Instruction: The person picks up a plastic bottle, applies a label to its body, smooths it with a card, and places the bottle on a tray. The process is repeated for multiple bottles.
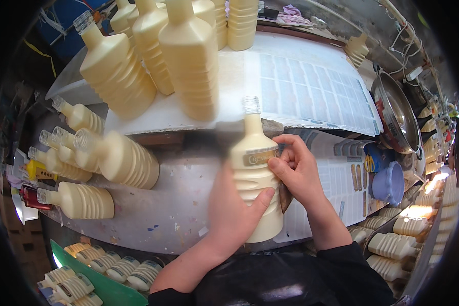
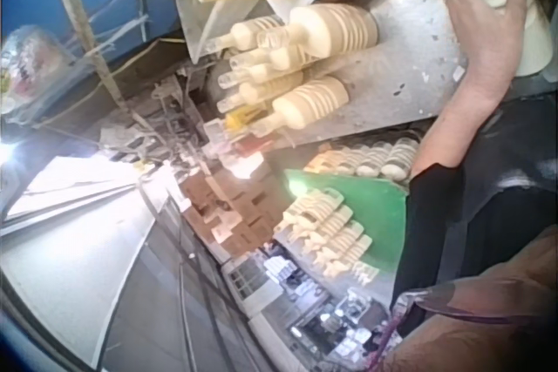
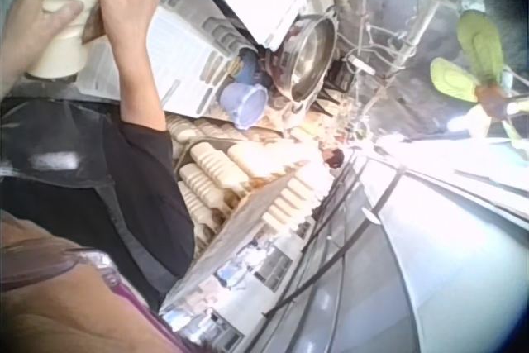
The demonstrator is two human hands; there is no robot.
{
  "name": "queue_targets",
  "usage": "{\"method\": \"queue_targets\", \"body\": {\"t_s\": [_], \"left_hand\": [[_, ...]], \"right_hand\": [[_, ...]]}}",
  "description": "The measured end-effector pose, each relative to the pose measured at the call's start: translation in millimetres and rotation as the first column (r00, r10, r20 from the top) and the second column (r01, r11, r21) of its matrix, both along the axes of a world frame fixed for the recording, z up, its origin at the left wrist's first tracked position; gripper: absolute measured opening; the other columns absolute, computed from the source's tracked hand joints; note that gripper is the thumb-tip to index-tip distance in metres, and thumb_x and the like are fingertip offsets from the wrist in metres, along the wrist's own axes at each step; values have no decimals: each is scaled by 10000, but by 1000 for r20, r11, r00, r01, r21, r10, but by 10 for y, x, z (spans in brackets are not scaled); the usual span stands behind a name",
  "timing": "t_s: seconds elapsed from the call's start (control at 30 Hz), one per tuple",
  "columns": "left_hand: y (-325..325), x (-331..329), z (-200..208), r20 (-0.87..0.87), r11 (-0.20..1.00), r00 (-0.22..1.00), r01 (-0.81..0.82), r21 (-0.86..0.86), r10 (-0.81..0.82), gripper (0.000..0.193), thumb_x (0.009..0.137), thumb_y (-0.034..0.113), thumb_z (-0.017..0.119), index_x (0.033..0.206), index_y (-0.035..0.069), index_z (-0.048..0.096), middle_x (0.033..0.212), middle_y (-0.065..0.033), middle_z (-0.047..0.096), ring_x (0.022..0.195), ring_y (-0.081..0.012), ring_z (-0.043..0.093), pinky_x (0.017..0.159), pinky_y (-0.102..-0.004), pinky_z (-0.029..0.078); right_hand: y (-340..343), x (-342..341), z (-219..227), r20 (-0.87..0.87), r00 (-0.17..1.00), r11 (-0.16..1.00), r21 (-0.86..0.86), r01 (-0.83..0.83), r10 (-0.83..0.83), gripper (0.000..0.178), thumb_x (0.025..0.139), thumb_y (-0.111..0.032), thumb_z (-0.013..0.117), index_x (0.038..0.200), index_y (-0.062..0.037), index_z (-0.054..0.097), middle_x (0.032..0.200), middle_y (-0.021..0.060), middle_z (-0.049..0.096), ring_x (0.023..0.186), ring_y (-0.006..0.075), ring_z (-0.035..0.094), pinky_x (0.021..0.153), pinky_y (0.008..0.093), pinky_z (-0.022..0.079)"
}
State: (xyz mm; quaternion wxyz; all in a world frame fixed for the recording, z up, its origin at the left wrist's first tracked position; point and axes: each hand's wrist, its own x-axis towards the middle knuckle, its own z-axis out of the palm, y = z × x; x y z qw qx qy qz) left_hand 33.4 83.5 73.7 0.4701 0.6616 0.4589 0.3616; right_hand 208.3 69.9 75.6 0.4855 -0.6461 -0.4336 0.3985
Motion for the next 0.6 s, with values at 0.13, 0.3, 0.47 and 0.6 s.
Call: {"method": "queue_targets", "body": {"t_s": [0.13,0.3,0.47,0.6], "left_hand": [[36,-45,-97,81,996,996,33,-80,-27,685,830,276,808,1368,1,484,1211,-207,632,1113,-351,648,949,-434,516],[57,-114,-195,212,967,977,82,-241,-30,704,834,280,809,1399,18,480,1248,-185,657,1150,-298,660,987,-405,514],[74,-124,-236,270,956,962,106,-272,-30,699,845,248,782,1424,12,467,1249,-163,662,1158,-261,653,1004,-396,507],[83,-137,-317,326,922,945,154,-355,-32,759,843,166,747,1489,-2,387,1332,-182,601,1245,-262,594,1059,-401,473]], "right_hand": [[-27,35,-17,-45,999,999,23,-24,25,358,952,-198,711,1232,-11,589,737,-54,498,661,25,445,585,213,383],[-60,179,-106,-205,979,998,-69,1,-15,351,1061,-299,575,1276,-22,579,764,-54,516,678,40,475,613,206,424],[-77,161,-229,-379,920,991,-39,-130,105,522,1097,-413,458,1352,23,589,824,-49,517,778,43,481,724,190,428],[-94,233,-189,-361,926,990,-45,-135,110,431,1087,-315,472,1325,17,611,872,-34,562,812,54,515,752,208,444]]}}
